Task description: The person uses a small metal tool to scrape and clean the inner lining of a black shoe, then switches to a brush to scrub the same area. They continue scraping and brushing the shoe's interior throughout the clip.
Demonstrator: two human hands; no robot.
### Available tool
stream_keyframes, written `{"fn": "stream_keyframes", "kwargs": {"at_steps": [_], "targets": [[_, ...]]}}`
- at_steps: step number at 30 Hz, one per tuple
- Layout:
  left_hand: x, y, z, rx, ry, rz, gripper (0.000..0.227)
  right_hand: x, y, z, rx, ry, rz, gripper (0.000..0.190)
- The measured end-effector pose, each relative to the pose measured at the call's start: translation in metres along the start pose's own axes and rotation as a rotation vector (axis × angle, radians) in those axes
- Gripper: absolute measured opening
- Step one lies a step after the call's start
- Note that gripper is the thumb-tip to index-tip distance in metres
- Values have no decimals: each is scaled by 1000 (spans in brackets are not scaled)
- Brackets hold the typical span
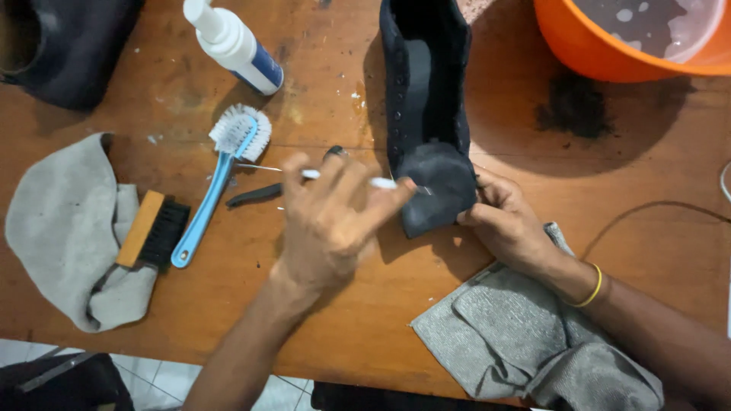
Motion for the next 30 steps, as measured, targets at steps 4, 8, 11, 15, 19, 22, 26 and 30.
{"fn": "stream_keyframes", "kwargs": {"at_steps": [4, 8, 11, 15, 19, 22, 26, 30], "targets": [[-1, 11, 2, 83, 13, 31, 10, 2, 1, 0, 19, 7, 4, 48], [1, 10, 5, 53, 14, -31, 13, 0, 1, -2, -2, -16, 0, 37], [12, 4, 2, 43, 4, -94, 12, 2, 0, 0, -3, 0, 0, 42], [27, -30, 7, -110, -109, 28, 45, -5, -2, -1, -7, -15, -6, 35], [52, -69, 15, -110, -262, -160, 25, 9, 0, 1, -23, -15, 258, 45], [74, -99, 38, -260, -540, -31, 16, 18, 5, 2, -56, 24, 431, 30], [90, -56, 66, -19, -695, 19, 14, 18, 5, 3, -92, 69, 382, 38], [102, -6, 87, 279, -706, -184, 32, 4, -5, 4, -81, 53, 369, 43]]}}
Point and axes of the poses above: each hand's wrist, its own z-axis away from the middle knuckle, its own y-axis out of the palm, x = y × z, the point moved 8 cm from there along -z, towards the middle knuckle, and after that the axes turned 13 degrees about z, right-handed, at the moved point
